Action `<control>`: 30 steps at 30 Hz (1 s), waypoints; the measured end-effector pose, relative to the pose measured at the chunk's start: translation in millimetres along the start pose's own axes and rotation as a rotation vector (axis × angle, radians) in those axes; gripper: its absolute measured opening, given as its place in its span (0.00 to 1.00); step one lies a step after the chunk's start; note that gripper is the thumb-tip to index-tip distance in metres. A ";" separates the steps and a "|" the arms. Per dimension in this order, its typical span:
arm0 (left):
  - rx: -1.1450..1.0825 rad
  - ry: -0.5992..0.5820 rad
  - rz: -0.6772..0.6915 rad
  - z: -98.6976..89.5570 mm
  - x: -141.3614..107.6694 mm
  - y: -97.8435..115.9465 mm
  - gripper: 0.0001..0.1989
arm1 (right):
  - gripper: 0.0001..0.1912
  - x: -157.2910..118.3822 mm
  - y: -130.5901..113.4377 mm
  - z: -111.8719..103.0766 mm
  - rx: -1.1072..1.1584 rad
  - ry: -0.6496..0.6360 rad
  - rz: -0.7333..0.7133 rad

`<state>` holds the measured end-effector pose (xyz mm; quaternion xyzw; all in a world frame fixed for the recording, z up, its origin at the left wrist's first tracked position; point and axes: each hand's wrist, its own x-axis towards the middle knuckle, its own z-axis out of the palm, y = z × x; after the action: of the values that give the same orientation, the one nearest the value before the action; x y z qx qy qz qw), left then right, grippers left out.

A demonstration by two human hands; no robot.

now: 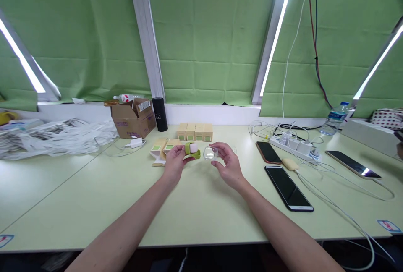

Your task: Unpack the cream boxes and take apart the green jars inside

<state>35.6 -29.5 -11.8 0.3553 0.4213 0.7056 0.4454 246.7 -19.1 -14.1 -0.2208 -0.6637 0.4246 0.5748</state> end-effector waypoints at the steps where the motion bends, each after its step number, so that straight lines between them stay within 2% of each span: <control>1: -0.006 -0.003 -0.009 -0.2 0.3 -0.5 0.13 | 0.22 0.9 -0.5 -1.1 0.004 0.009 -0.004; 4: -0.027 -0.011 -0.048 -0.9 1.4 -1.8 0.10 | 0.23 6.7 0.5 -8.2 0.030 0.058 0.013; 7: -0.042 -0.015 -0.084 -1.6 2.1 -2.3 0.08 | 0.24 17.2 3.9 -23.9 -0.011 0.147 0.033; 11: -0.055 -0.018 -0.090 -3.1 3.2 -2.2 0.07 | 0.25 33.0 11.5 -56.9 -0.096 0.301 0.012; 13: -0.060 -0.018 -0.092 -3.7 3.6 -2.0 0.07 | 0.26 38.9 16.2 -74.7 -0.151 0.367 0.046; 15: -0.061 -0.011 -0.097 -3.9 3.8 -1.6 0.07 | 0.27 42.6 20.4 -91.2 -0.307 0.413 0.097; 20: -0.059 0.013 -0.105 -3.0 3.7 0.1 0.05 | 0.23 43.6 27.7 -125.5 -0.806 0.354 0.256; 23: -0.059 0.003 -0.099 -2.7 3.7 0.3 0.05 | 0.25 39.7 34.0 -141.4 -0.995 0.251 0.350; 26: -0.060 0.002 -0.094 -2.6 4.0 -0.3 0.05 | 0.24 35.4 42.1 -150.1 -1.032 0.169 0.399; 30: -0.065 0.016 -0.097 -2.3 4.9 -1.6 0.05 | 0.26 33.9 52.4 -151.1 -1.032 0.102 0.415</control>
<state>32.5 -25.3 -13.5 0.3144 0.4183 0.6994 0.4869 371.9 82.6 -40.7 -0.6197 -0.6996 0.1376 0.3279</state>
